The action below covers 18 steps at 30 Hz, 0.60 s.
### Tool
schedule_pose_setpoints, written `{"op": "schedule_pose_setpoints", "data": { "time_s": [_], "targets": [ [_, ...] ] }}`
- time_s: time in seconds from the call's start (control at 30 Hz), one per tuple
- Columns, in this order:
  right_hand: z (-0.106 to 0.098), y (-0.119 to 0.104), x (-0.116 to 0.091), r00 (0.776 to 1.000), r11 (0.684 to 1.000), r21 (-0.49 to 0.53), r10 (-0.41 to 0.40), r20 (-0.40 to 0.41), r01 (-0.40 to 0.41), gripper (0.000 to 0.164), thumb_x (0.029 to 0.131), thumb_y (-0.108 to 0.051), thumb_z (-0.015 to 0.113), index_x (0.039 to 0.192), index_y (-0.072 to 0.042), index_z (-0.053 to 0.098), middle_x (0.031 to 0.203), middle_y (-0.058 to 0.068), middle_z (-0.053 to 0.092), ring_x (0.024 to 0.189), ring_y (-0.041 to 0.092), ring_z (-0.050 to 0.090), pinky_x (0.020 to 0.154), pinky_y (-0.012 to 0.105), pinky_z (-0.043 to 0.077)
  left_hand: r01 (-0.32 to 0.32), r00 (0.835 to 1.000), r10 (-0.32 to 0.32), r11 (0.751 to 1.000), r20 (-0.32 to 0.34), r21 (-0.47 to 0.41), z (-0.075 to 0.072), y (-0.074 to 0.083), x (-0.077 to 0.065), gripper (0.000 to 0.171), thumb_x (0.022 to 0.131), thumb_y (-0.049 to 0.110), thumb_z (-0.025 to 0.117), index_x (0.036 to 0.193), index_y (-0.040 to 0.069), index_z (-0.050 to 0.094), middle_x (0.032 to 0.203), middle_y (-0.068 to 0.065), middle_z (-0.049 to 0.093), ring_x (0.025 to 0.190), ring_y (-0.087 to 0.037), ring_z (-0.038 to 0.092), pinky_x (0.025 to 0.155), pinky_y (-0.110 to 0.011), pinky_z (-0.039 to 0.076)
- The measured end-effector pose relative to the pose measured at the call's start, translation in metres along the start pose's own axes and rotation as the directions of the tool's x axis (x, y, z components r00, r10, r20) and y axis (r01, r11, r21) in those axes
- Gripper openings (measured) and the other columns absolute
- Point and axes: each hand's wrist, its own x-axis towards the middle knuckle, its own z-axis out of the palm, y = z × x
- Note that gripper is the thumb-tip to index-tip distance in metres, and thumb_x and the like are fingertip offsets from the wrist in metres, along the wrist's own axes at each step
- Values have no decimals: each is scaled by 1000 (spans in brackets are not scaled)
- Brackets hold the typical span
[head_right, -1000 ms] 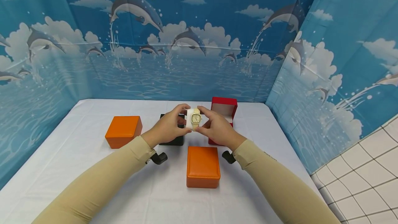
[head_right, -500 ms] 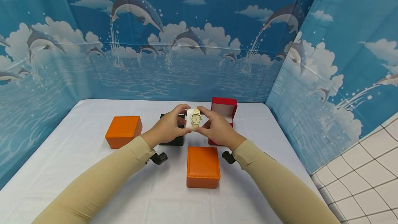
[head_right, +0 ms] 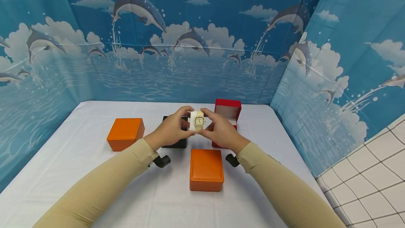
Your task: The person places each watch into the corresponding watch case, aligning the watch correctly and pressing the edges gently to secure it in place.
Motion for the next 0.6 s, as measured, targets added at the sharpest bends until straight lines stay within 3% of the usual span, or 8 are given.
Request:
{"op": "schedule_pose_setpoints", "data": {
  "time_s": [0.6],
  "targets": [
    [-2,-3,-1,1000,1000,1,18,14,-18,83,93,-19,83,163,-19,39,134,11,68,95,19,74,91,44,64,-4,1000,4,1000,0,10,1,1,0,74,92,15,83,153,19,41,138,-5,62,105,-13,72,87,-30,63]
  ]
}}
